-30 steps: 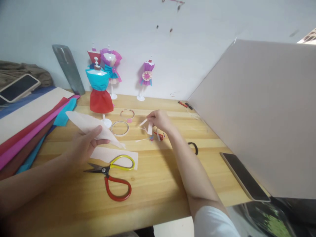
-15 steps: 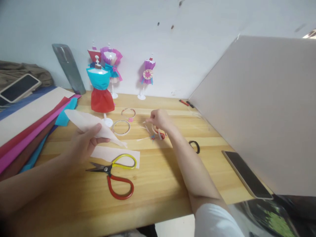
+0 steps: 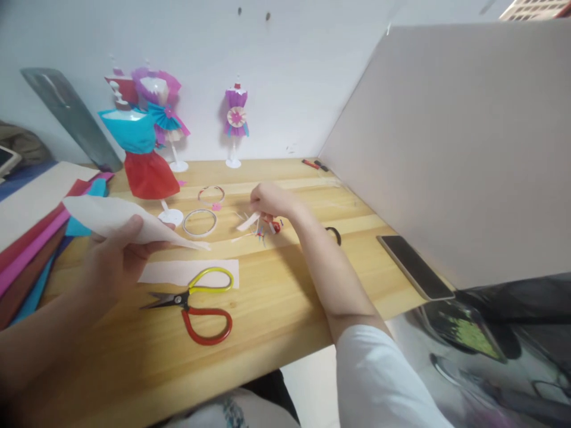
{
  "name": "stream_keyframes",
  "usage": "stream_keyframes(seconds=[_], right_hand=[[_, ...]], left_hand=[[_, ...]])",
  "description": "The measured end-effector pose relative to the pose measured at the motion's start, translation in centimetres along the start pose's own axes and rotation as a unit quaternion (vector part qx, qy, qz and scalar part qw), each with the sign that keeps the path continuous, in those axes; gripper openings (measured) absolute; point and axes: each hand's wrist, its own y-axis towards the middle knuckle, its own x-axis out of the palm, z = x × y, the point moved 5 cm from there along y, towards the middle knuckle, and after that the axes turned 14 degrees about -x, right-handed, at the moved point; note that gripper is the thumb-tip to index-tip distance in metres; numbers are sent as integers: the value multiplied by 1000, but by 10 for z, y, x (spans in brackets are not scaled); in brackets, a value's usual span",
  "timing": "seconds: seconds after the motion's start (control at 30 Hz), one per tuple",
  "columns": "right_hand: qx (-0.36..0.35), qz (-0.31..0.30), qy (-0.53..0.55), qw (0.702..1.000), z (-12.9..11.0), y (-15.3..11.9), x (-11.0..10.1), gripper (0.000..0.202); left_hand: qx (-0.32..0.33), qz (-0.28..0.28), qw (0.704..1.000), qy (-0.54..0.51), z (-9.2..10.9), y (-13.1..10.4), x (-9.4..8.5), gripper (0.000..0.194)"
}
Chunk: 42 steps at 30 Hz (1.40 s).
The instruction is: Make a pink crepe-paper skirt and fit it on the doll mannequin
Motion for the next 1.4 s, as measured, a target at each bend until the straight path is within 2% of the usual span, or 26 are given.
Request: stream_keyframes(seconds=[0.13,0.27,0.4,0.5,0.63,0.77,0.83,0.97,1.03,1.13,1.27,1.4], right_hand=[[2,-33,-30,999,7,-2,0,31],[-9,-33,-38,999,8,-3,-2,24],[-2,-39,-44,998,9,-1,0,31],[-4,-41,-48,998,9,2,4,23],[-2,-2,-55,998,6,6,3,17],[4,94,-71,993,2,4,-11,23],[-6,110,-83,990,2,2,-16,24],[-30,-10,-90,995,4,-3,-9,23],[-33,-33,-92,995,4,-5,-7,21],[-25,10,-72,997,5,-4,-9,19],[1,56,11,998,11,-1,-8,28],[21,77,9,997,12,-1,-10,13]], left_hand=[[7,-3,1000,3,-2,1,0,17],[11,-3,1000,11,-2,1,-1,17],[-4,-14,1000,23,-3,0,0,19],[-12,-15,1000,21,-3,-3,3,21],[-12,-7,999,35,-3,-7,6,24],[-1,-14,999,36,-2,-9,9,24],[2,-11,999,40,-2,-10,10,26],[1,-8,999,52,-2,-10,10,28],[2,-12,999,53,-2,-10,10,28],[-1,-20,999,41,-2,-10,10,27],[5,-21,999,24,-3,-10,10,20],[8,-28,999,17,-3,-9,11,19]])
